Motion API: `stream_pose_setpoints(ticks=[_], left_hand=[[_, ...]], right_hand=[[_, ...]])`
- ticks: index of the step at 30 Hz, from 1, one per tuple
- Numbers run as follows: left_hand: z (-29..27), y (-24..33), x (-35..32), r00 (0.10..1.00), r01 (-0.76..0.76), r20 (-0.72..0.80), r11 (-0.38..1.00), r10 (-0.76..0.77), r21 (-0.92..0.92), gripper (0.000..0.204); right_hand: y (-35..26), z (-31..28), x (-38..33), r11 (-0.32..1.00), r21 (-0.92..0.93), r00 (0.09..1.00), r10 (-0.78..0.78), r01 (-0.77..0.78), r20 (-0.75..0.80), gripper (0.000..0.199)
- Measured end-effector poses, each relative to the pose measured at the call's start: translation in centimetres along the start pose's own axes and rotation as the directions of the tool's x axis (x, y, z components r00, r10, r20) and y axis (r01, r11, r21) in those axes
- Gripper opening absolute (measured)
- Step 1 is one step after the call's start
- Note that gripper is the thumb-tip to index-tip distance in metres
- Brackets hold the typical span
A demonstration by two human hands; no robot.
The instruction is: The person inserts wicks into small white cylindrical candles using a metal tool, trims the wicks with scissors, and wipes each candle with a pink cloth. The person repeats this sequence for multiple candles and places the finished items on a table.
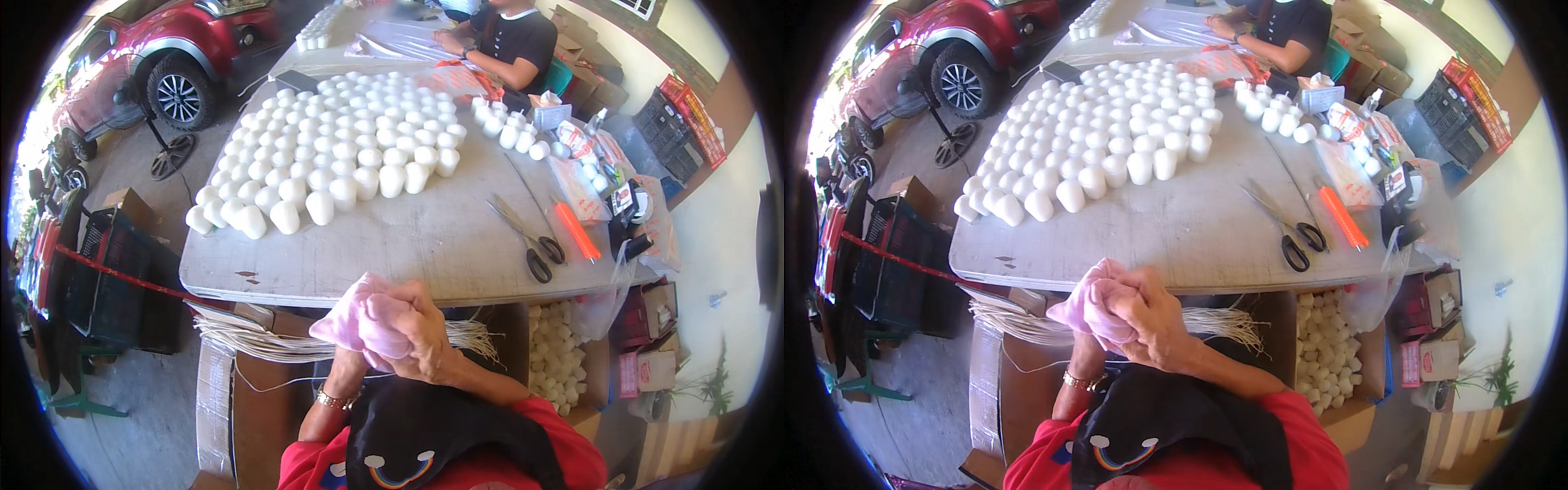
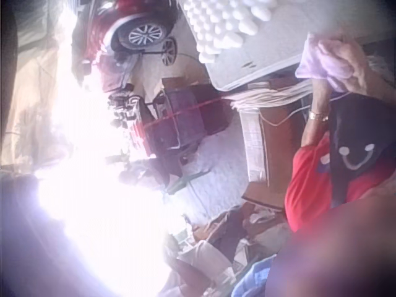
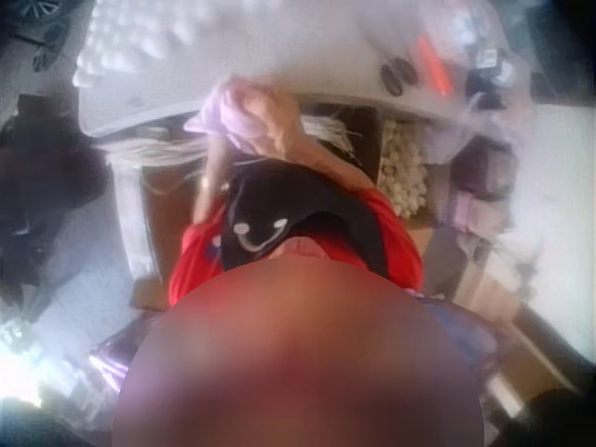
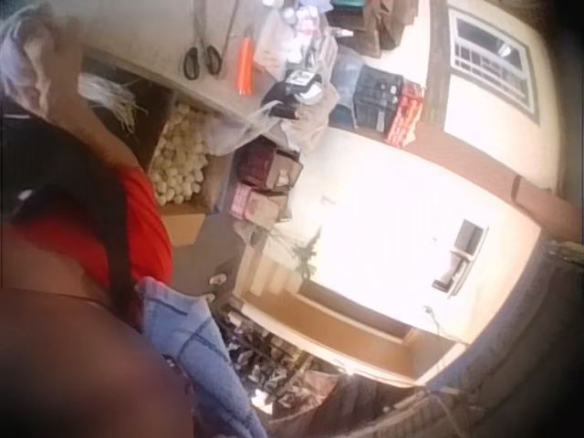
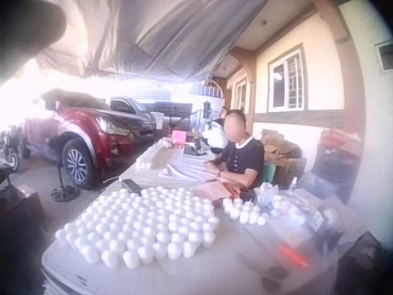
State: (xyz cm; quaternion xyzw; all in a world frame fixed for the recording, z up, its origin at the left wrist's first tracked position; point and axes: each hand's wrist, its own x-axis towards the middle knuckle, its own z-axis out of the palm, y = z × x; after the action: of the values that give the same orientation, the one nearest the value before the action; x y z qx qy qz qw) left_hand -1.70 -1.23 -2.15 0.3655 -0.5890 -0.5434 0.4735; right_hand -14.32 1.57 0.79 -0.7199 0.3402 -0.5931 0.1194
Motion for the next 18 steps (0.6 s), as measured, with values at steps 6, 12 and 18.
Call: stream_pose_setpoints(ticks=[6, 12, 18], left_hand=[[0.4, 1.1, 0.3, 0.799, -0.472, 0.096, 0.519, 0.594, 0.712, 0.032], [1.5, 4.8, -0.1, 0.957, -0.241, 0.081, 0.608, 0.278, 0.756, 0.028], [0.8, 4.4, -0.3, 0.915, -0.368, 0.014, 0.820, 0.403, 0.438, 0.027]], right_hand=[[-0.5, -0.2, -0.3, 0.870, 0.363, 0.932, 0.361, -0.335, -0.005, 0.033], [0.6, -1.6, 0.1, 0.857, 0.231, 0.882, 0.470, -0.460, 0.011, 0.021], [0.7, -2.1, 1.7, 0.685, 0.459, 0.783, 0.621, -0.566, 0.039, 0.029]])
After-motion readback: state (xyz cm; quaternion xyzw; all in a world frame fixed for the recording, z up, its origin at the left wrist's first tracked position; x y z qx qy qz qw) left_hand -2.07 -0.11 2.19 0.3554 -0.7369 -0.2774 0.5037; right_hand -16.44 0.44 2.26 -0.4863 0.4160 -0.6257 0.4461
